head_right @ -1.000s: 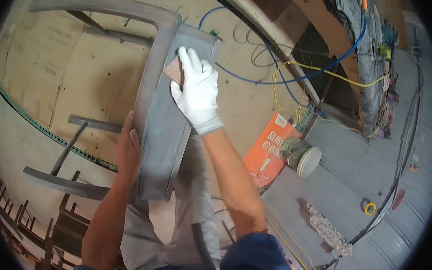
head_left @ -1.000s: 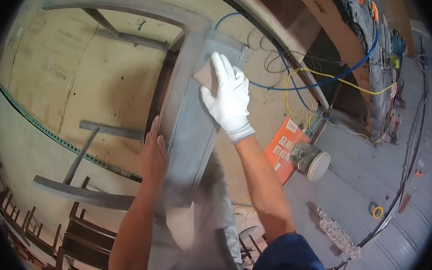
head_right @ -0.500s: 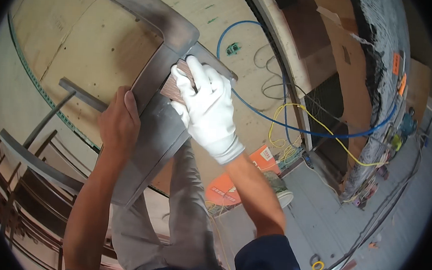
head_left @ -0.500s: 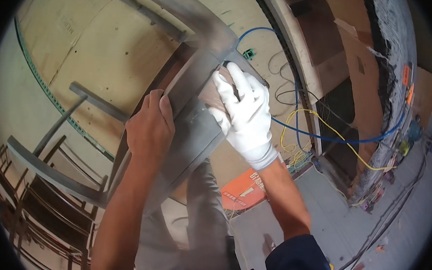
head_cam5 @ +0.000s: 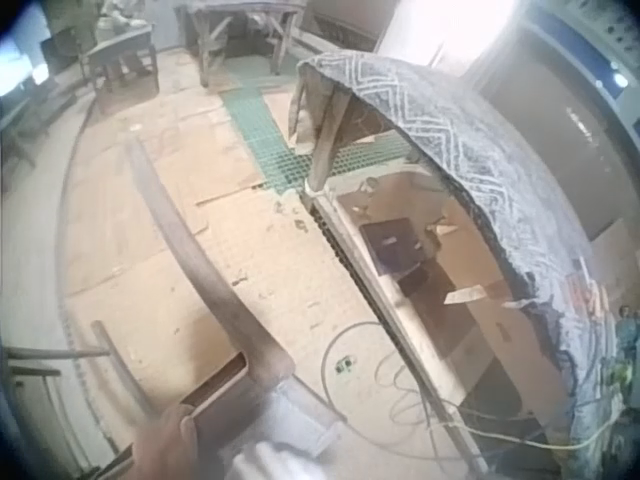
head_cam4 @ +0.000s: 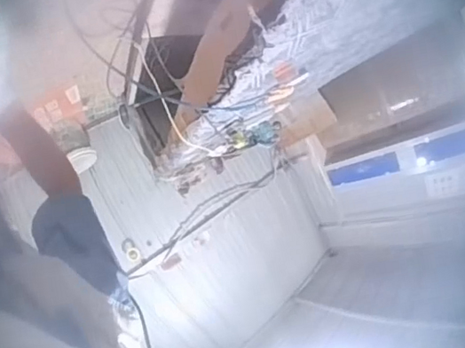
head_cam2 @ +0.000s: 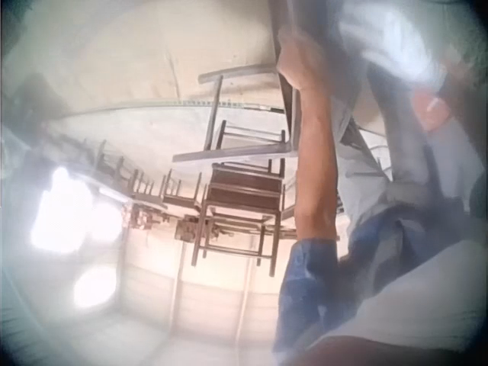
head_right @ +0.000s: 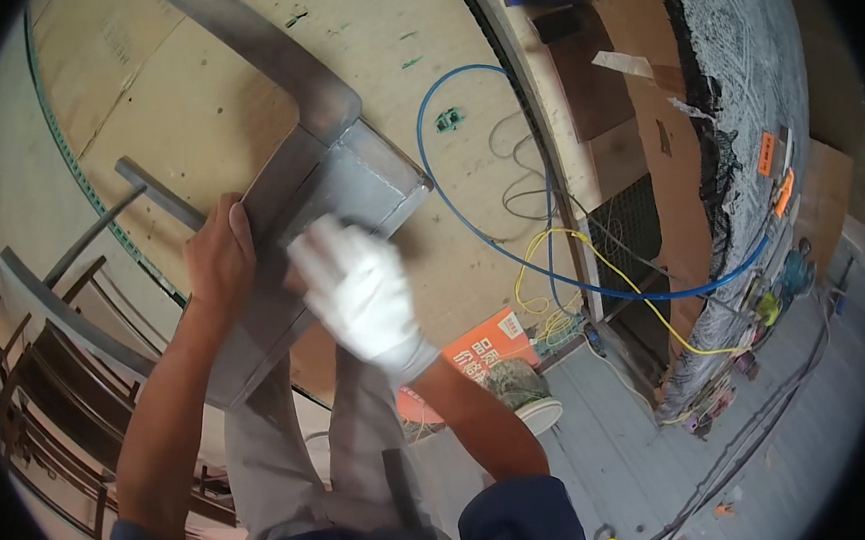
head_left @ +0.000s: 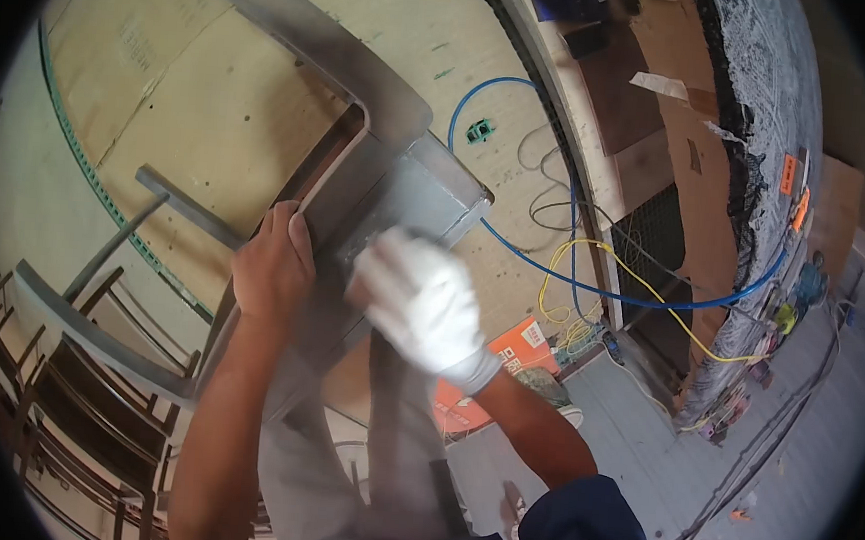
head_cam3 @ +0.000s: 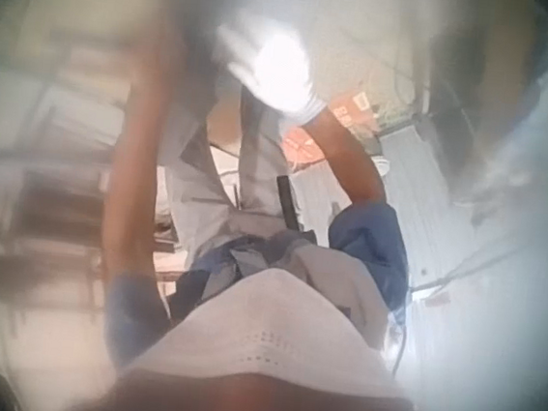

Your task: The person sands a wooden chair with a sanding block, blows dust off with an air blow gun, scrapes chair joints with a utility knife, and sands the surfaces with sandpaper.

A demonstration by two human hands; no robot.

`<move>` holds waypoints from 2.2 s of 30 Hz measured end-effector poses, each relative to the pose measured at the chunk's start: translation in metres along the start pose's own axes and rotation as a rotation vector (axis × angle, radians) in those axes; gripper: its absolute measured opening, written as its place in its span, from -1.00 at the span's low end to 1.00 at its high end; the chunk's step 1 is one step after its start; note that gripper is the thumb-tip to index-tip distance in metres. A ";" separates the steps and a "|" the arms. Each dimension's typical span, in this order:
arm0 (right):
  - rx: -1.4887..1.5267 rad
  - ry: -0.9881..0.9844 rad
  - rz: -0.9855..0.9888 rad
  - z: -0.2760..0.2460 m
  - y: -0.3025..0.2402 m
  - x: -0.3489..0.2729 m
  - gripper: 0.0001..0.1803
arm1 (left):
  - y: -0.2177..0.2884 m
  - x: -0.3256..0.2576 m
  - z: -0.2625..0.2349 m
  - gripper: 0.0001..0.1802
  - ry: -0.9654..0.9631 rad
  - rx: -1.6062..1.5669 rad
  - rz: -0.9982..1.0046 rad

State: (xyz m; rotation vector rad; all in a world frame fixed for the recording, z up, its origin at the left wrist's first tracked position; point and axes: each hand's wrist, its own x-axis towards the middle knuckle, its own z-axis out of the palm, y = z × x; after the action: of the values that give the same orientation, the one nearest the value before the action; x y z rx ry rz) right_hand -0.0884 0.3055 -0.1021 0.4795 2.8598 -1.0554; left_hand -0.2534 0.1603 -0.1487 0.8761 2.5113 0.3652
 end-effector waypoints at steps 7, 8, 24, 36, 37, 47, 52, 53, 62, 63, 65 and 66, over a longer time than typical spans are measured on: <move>-0.017 0.288 0.149 -0.047 0.087 -0.010 -0.26 | 0.064 0.052 0.009 -0.55 0.211 -0.008 -0.202; 0.119 0.279 0.144 -0.047 0.096 -0.011 -0.24 | 0.066 0.050 0.011 -0.55 0.208 -0.016 -0.229; 0.328 0.036 0.023 -0.067 0.125 0.052 -0.27 | 0.062 0.043 0.024 -0.57 0.374 0.122 -0.235; 0.193 0.121 -0.089 -0.054 0.129 0.056 -0.30 | 0.074 0.049 0.032 -0.57 0.428 -0.025 -0.344; 0.065 0.184 -0.079 -0.054 0.110 0.066 -0.30 | 0.073 0.044 0.029 -0.56 0.460 -0.075 -0.334; -0.001 0.178 -0.205 -0.058 0.099 0.086 -0.33 | 0.064 0.055 0.028 -0.40 0.468 0.145 -0.257; -0.083 0.210 -0.107 -0.066 0.129 0.000 -0.40 | 0.072 0.045 0.034 -0.36 0.388 0.088 -0.325; -0.079 0.246 -0.112 -0.062 0.134 0.002 -0.41 | 0.067 0.046 0.031 -0.36 0.391 0.096 -0.339; -0.241 0.253 -0.124 -0.048 0.106 0.023 -0.39 | 0.066 0.053 0.025 -0.41 0.464 0.170 -0.340; -0.277 0.272 -0.136 -0.048 0.097 0.039 -0.40 | 0.070 0.050 0.025 -0.44 0.478 0.192 -0.322; -0.163 0.429 -0.142 -0.039 0.094 0.070 -0.40 | 0.068 0.055 0.028 -0.46 0.530 0.184 -0.279; -0.184 0.408 -0.129 -0.034 0.091 0.062 -0.40 | 0.061 0.051 0.030 -0.48 0.560 0.207 -0.241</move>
State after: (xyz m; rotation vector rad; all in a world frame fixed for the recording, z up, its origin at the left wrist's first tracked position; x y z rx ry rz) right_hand -0.1174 0.4094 -0.1425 0.5584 3.3458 -0.7721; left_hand -0.2427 0.2423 -0.1680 0.5864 3.1791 0.3052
